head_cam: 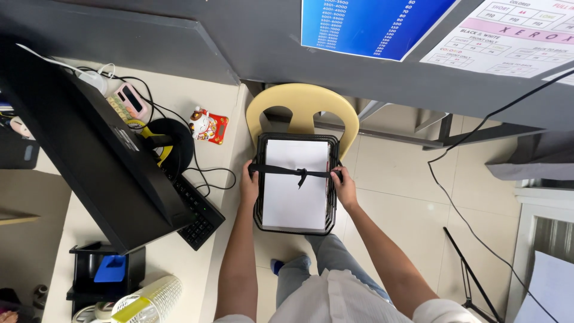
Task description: Organizing paper trays, office supplies, and dusting the lower storage areas of a desk in a print shop.
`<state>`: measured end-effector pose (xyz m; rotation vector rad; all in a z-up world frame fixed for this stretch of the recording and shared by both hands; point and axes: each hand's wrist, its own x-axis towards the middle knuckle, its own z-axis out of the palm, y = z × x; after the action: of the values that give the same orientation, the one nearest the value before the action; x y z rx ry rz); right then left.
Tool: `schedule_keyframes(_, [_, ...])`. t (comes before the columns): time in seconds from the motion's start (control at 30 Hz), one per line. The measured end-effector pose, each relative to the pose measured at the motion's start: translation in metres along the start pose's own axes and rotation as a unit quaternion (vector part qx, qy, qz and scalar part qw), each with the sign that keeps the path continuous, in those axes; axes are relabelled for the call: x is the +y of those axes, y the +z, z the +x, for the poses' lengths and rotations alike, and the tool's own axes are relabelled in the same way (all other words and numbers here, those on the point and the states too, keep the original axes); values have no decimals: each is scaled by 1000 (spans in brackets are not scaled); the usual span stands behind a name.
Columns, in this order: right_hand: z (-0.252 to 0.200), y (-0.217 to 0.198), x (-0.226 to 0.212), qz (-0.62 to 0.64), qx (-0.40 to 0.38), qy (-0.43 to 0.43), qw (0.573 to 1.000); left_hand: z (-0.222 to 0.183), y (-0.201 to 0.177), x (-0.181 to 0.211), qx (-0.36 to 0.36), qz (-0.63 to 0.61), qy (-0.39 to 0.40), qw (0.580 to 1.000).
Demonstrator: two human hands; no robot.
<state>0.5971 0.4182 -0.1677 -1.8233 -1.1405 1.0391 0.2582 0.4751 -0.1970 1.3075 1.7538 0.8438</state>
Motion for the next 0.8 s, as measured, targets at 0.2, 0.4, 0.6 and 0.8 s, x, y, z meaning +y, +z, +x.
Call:
schedule_keyframes(0.2, [4, 2, -3, -7, 6, 13, 1000, -11, 4, 16, 20, 14, -27, 999])
schedule_keyframes(0.4, [-4, 0, 8, 99, 27, 32, 994, 6, 15, -52, 17, 3, -26, 1000])
schedule_keyframes(0.6, [-11, 0, 22, 128, -18, 46, 991, 1, -4, -20, -35, -68, -150, 986])
schedule_keyframes(0.8, [-5, -1, 26, 142, -22, 93, 985, 15, 16, -45, -25, -97, -143, 985])
